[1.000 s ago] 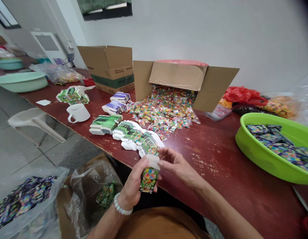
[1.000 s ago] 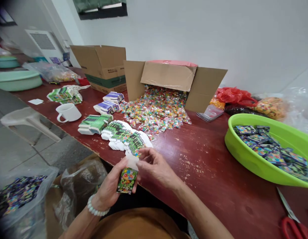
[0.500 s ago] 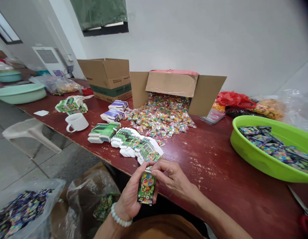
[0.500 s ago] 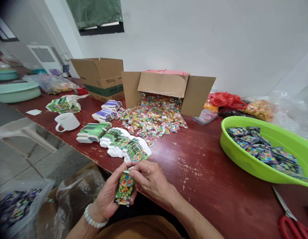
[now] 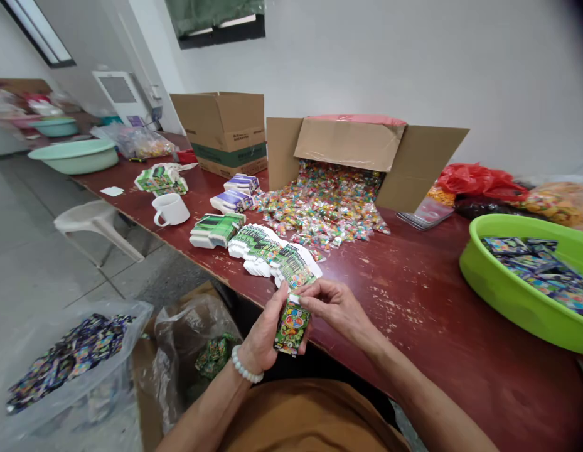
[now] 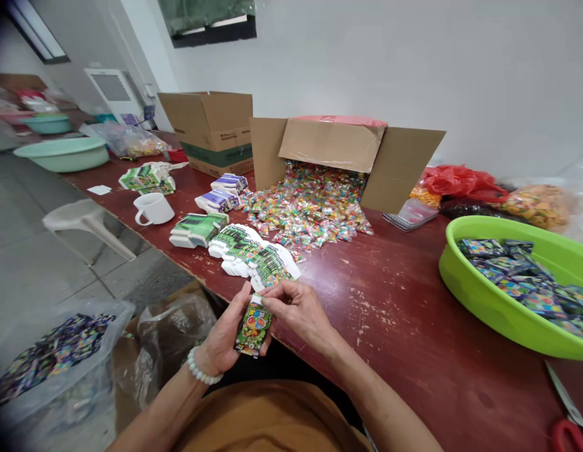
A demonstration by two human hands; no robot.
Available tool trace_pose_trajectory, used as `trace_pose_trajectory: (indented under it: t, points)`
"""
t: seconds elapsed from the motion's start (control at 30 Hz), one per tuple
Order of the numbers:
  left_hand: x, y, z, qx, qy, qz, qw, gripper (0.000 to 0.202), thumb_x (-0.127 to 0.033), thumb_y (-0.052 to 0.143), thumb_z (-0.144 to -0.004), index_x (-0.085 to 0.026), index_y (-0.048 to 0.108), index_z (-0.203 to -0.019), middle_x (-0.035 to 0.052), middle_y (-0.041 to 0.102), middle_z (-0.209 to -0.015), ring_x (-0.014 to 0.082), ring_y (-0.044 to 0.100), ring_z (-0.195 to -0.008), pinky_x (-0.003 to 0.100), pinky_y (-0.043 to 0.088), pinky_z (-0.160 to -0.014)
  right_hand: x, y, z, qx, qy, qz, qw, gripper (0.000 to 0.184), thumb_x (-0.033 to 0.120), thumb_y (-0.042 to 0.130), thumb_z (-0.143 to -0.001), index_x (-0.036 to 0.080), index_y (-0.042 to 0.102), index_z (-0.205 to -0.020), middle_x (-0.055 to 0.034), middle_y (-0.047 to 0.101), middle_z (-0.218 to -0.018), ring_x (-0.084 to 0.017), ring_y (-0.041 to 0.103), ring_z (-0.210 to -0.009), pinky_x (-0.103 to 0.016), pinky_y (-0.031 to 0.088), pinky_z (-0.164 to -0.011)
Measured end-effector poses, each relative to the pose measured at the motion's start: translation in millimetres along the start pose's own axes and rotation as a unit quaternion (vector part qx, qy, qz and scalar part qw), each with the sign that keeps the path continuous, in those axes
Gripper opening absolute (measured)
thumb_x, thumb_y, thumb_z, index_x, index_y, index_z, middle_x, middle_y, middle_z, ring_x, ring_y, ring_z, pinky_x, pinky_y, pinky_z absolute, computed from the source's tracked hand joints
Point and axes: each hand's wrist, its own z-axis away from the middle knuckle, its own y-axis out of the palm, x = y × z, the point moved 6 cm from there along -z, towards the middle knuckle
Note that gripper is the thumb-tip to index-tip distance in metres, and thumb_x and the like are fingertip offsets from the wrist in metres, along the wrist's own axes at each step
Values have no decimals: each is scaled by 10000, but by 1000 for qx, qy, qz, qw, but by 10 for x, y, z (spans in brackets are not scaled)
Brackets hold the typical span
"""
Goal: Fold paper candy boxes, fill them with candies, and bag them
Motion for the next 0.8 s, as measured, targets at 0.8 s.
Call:
trace_pose_trajectory:
  t: [0.8]
  points:
    - [35,-382,102,-154,101,76,980,372,-386,582,-847,-179,584,-1156,46,692,-940,165,663,-766,259,523,-692,-238,559,136,48,-239,486,839,791,327,740,-615,151,415,-1314,-169,559,-1232,-334,506,-1107,-479,395,-939]
